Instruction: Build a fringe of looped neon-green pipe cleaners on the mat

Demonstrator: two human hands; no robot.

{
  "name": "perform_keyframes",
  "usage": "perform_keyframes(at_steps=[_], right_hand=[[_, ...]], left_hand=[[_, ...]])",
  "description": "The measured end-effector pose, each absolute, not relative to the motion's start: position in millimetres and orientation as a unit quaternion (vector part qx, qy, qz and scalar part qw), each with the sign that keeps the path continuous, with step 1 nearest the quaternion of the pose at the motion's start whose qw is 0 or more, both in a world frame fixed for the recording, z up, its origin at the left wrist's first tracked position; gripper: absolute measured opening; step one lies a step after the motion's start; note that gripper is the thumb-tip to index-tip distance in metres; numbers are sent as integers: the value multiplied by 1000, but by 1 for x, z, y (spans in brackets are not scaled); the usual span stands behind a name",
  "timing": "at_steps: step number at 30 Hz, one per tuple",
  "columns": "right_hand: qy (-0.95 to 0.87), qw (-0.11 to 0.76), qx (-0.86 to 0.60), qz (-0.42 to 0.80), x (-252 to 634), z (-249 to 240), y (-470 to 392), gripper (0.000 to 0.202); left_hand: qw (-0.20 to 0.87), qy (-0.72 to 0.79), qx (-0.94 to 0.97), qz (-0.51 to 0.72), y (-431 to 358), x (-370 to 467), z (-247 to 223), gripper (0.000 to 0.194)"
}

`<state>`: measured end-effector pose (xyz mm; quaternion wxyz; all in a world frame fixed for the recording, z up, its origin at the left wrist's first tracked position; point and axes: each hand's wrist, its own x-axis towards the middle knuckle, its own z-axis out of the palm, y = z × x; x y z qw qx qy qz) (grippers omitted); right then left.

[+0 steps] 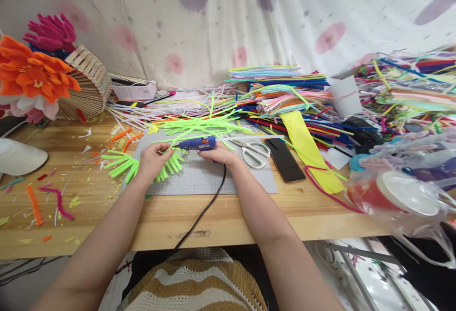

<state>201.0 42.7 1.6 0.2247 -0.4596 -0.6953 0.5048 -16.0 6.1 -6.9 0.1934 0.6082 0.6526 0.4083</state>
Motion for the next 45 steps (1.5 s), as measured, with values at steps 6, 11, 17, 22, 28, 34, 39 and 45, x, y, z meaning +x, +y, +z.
perform_keyframes(at_steps=[6, 11, 17, 22, 28, 34, 39, 45], right_hand=[[-689, 224, -468, 505, 201, 3, 42, 13], [-688, 224, -471, 505, 201, 2, 43, 14], [-678, 243, -452, 526, 201, 1, 44, 17], [-660, 259, -449, 543, 202, 0, 45, 21], [-625, 295, -426, 583, 211, 4, 47, 27], [-595, 328, -302, 669, 210, 24, 40, 27], [-577, 393, -274, 661, 179, 48, 31, 35], [-642, 429, -351, 530, 104, 86, 50, 41]], left_hand=[[208, 649, 600, 419, 6, -16, -7, 22], [212, 651, 594, 423, 6, -16, -8, 23], [232, 644, 589, 430, 7, -17, -12, 24], [272, 638, 559, 454, 9, -17, -12, 27], [308, 638, 536, 459, 15, -20, -13, 34], [247, 672, 565, 409, 18, -23, -15, 43], [176, 630, 511, 558, 8, -26, 12, 43], [359, 513, 592, 507, -11, -11, 51, 35]])
